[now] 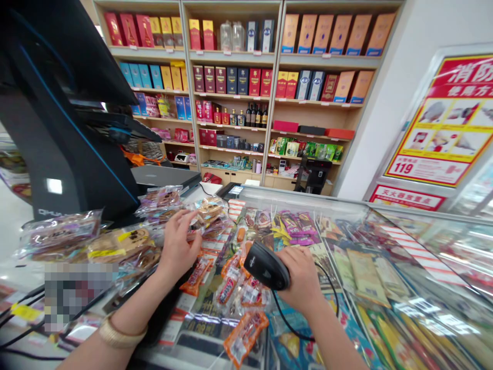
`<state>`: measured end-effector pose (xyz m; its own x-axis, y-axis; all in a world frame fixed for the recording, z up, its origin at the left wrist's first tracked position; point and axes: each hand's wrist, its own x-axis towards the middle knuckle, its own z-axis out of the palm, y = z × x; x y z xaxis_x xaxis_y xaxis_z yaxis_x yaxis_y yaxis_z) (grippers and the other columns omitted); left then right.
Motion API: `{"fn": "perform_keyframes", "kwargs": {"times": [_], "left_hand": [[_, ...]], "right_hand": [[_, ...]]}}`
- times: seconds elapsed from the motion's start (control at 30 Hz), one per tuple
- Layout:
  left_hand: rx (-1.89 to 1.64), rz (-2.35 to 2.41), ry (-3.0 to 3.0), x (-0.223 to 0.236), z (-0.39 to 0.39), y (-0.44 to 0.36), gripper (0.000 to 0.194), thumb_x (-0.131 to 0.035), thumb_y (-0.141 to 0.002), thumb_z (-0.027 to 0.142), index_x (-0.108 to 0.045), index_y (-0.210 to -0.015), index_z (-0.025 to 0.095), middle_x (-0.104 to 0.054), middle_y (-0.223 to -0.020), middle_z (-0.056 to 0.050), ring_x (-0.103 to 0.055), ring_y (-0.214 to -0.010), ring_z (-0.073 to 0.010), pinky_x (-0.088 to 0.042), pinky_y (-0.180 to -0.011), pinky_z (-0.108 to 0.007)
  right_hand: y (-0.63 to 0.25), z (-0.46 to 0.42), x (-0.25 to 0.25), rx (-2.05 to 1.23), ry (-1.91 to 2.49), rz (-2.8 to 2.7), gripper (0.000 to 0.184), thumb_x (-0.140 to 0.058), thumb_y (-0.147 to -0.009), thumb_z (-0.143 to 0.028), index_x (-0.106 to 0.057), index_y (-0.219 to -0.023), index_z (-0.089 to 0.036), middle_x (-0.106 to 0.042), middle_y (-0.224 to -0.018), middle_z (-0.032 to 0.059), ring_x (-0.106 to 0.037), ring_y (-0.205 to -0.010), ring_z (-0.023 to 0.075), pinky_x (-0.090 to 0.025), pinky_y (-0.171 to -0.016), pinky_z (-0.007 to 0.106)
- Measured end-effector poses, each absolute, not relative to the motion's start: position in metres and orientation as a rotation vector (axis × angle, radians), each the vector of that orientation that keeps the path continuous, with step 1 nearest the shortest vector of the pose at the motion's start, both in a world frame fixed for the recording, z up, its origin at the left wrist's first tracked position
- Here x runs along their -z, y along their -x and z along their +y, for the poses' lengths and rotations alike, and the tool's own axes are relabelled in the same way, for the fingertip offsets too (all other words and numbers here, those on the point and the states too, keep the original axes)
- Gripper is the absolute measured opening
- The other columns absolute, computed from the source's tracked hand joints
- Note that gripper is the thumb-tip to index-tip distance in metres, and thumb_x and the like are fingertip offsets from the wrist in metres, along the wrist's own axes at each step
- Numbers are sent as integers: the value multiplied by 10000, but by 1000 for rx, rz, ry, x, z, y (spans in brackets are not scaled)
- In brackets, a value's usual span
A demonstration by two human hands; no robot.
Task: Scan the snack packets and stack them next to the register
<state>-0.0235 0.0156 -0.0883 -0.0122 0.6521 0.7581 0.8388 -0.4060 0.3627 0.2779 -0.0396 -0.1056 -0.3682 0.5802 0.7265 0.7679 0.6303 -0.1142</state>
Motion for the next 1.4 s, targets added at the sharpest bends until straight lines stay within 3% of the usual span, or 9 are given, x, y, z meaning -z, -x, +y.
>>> {"fn": "perform_keyframes", "kwargs": {"times": [0.07,0.17,0.3,0.37,0.47,0.6,0.83,1.23,1.4], "left_hand": [[1250,-1527,2446,84,5,16,277,-469,-871,248,-597,-1107,182,-640,-1072,-103,-615,-1023,-231,-475,-920,-374],[715,-1560,2902,79,-14,1,268,-546,-840,361,-596,-1059,215,-686,-821,-16,-649,-754,-185,-481,-715,-290],[194,-1623,2874,83,-32,-17,650,-680,-695,515,-525,-1235,187,-705,-811,-51,-669,-778,-275,-470,-695,-332],[125,-1613,2841,90,-35,-21,714,-689,-679,493,-487,-1283,170,-707,-837,-76,-671,-822,-308,-472,-705,-348],[225,-1634,2888,97,-33,-20,603,-661,-707,375,-483,-1256,200,-688,-814,-39,-663,-794,-260,-463,-683,-305],[706,-1571,3018,94,-24,-11,362,-611,-735,245,-528,-1087,221,-658,-882,-13,-636,-813,-190,-464,-710,-267],[1368,-1341,2843,88,-12,-2,152,-518,-798,141,-573,-926,203,-609,-918,-38,-593,-897,-186,-479,-805,-314],[1478,-1147,2832,86,-14,-1,127,-521,-830,131,-568,-930,195,-607,-929,-55,-575,-903,-182,-481,-802,-320],[1503,-1292,2685,87,-13,-2,101,-540,-826,178,-583,-915,203,-609,-920,-52,-582,-912,-190,-487,-822,-330]], "right_hand": [[-280,-38,106,330,1068,-2053,141,-553,-782,-257,-589,-906,-201,-619,-767,34,-548,-734,195,-313,-742,346],[-282,-36,106,337,1081,-2054,152,-566,-765,-240,-587,-910,-201,-630,-789,39,-558,-757,203,-316,-747,348],[-281,-36,107,359,1077,-2058,160,-570,-756,-237,-586,-909,-194,-620,-772,32,-547,-742,196,-306,-743,345],[-281,-36,107,359,1081,-2054,151,-568,-753,-232,-583,-898,-193,-611,-762,26,-538,-732,190,-302,-746,343],[-281,-36,108,344,1088,-2062,170,-570,-748,-225,-585,-915,-195,-624,-789,31,-546,-754,192,-302,-763,345],[-282,-35,110,341,1102,-2069,194,-574,-748,-225,-588,-939,-198,-626,-795,34,-542,-760,197,-302,-763,345],[-281,-37,108,297,1065,-2105,172,-565,-763,-242,-592,-928,-201,-606,-786,27,-536,-744,191,-295,-744,341],[-277,-38,102,204,1134,-2173,64,-553,-729,-206,-574,-789,-197,-565,-721,13,-505,-696,172,-283,-727,327],[-278,-38,104,231,1118,-2165,124,-543,-746,-211,-601,-855,-199,-589,-743,22,-521,-715,180,-296,-733,332]]}}
